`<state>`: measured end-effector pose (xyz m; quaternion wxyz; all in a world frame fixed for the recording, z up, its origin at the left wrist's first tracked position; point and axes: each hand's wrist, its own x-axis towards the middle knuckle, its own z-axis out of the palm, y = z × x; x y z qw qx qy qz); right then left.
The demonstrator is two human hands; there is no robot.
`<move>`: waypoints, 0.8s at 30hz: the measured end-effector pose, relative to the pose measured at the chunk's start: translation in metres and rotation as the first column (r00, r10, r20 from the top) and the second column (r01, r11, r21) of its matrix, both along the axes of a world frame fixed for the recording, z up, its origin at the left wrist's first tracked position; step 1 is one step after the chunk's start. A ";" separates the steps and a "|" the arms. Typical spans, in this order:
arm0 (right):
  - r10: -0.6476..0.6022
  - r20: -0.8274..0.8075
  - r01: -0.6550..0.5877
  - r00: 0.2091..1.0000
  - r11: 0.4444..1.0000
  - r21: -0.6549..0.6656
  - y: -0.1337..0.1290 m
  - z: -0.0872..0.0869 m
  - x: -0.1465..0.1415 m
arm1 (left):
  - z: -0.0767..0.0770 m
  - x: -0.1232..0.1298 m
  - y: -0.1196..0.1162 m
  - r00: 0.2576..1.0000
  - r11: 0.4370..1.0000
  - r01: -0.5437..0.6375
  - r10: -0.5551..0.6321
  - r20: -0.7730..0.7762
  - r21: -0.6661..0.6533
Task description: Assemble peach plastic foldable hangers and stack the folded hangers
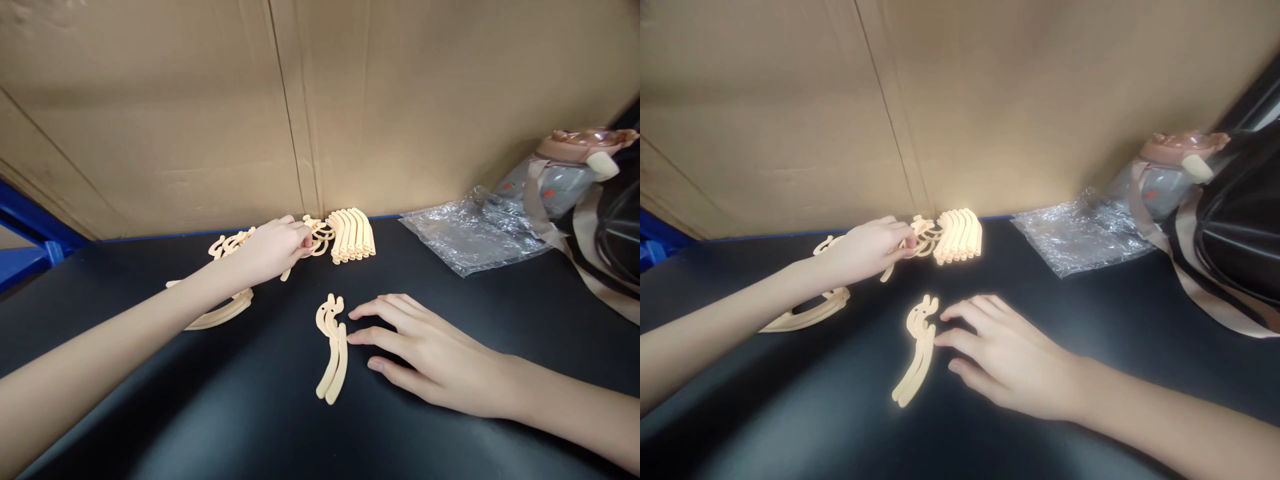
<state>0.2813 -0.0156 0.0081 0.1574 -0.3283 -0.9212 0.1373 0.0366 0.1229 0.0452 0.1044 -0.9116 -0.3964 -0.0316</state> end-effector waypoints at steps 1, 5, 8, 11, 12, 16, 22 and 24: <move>0.001 0.002 -0.001 1.000 1.000 -0.004 0.000 0.000 0.000 | -0.001 0.000 0.001 1.000 1.000 0.011 -0.011 -0.010 0.009; 0.001 0.007 -0.001 1.000 1.000 -0.014 0.002 -0.001 0.000 | -0.004 -0.003 0.005 0.998 0.997 0.041 -0.038 -0.049 0.058; 0.004 0.007 -0.003 1.000 1.000 -0.015 0.002 -0.001 0.000 | -0.005 -0.004 0.007 0.995 0.991 0.067 -0.058 -0.081 0.114; 0.002 0.007 -0.002 1.000 1.000 -0.017 0.001 -0.001 0.001 | -0.005 -0.004 0.010 0.988 0.977 0.108 -0.085 -0.126 0.182; 0.001 0.005 -0.001 1.000 1.000 -0.018 0.001 0.000 0.001 | -0.005 -0.003 0.011 0.985 0.971 0.121 -0.092 -0.145 0.207; 0.004 0.002 -0.003 1.000 1.000 -0.017 0.001 0.000 0.001 | 0.001 -0.001 0.010 0.967 0.937 0.175 -0.106 -0.231 0.303; 0.001 0.007 -0.001 1.000 1.000 -0.019 0.002 -0.001 0.001 | 0.011 0.003 0.004 0.944 0.889 0.237 -0.115 -0.309 0.392; 0.000 0.007 0.000 1.000 1.000 -0.019 0.002 -0.001 0.001 | 0.013 0.004 0.002 0.939 0.876 0.253 -0.120 -0.324 0.411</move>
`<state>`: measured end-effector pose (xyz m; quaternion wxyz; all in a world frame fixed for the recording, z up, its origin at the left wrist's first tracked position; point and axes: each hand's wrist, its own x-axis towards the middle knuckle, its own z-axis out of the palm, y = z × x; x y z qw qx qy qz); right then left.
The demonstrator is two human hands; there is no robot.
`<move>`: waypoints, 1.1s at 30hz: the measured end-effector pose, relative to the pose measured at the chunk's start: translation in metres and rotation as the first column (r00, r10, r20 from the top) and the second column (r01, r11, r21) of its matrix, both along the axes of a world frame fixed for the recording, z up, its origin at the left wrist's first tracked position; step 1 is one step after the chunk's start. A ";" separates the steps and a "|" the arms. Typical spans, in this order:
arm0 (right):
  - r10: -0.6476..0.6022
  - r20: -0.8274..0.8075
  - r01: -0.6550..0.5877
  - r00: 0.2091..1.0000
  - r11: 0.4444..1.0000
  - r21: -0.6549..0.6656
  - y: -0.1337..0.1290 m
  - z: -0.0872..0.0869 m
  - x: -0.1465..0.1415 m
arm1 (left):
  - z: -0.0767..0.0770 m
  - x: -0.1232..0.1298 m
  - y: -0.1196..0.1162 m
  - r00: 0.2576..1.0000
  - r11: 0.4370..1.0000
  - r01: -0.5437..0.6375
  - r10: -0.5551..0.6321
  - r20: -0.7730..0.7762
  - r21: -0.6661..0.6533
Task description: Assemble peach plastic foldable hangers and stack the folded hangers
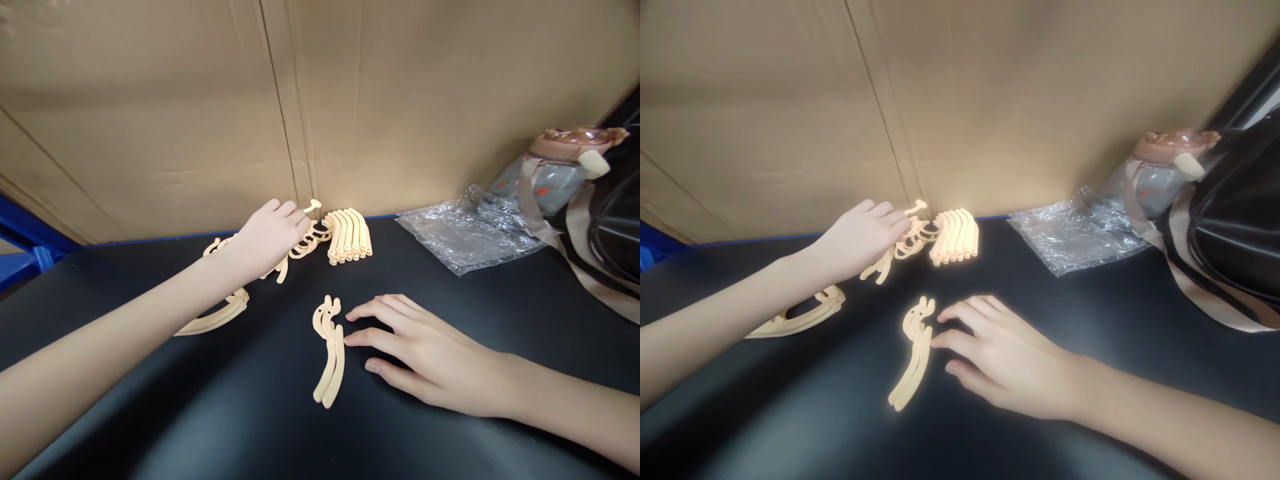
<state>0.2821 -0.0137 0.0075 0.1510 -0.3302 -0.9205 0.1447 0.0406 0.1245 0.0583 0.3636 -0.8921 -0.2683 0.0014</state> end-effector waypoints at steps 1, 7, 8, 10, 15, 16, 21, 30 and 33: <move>-0.001 -0.001 0.001 1.000 1.000 0.001 0.000 0.000 0.000 | 0.001 0.001 -0.001 1.000 1.000 0.005 -0.005 -0.004 0.012; -0.002 0.001 0.002 1.000 1.000 0.008 -0.001 0.001 0.000 | 0.008 0.005 -0.006 1.000 0.997 0.012 -0.012 -0.005 0.076; -0.002 0.002 0.002 1.000 1.000 0.008 -0.001 0.001 0.000 | 0.009 0.005 -0.007 1.000 0.997 0.010 -0.010 -0.004 0.081; -0.004 0.003 0.004 1.000 1.000 0.007 -0.001 0.002 0.000 | 0.012 0.006 -0.009 1.000 0.996 0.002 -0.002 -0.002 0.092; -0.001 0.005 0.001 1.000 1.000 -0.001 0.000 0.001 0.000 | 0.019 0.005 -0.013 0.998 0.995 -0.055 0.051 0.045 0.085; 0.001 0.004 -0.001 1.000 1.000 -0.001 -0.001 0.001 0.000 | 0.021 0.005 -0.015 0.997 0.995 -0.065 0.060 0.058 0.082; 0.003 0.001 -0.003 1.000 1.000 0.002 -0.001 0.001 0.000 | 0.020 0.000 -0.044 0.975 0.999 -0.024 0.014 0.224 0.040; -0.006 -0.007 0.006 1.000 1.000 0.013 0.001 0.000 -0.002 | -0.027 -0.019 -0.114 0.925 0.970 0.148 -0.068 0.374 -0.191; -0.008 -0.006 0.008 1.000 1.000 0.021 0.001 0.000 -0.002 | -0.039 -0.026 -0.126 0.923 0.946 0.171 -0.057 0.381 -0.274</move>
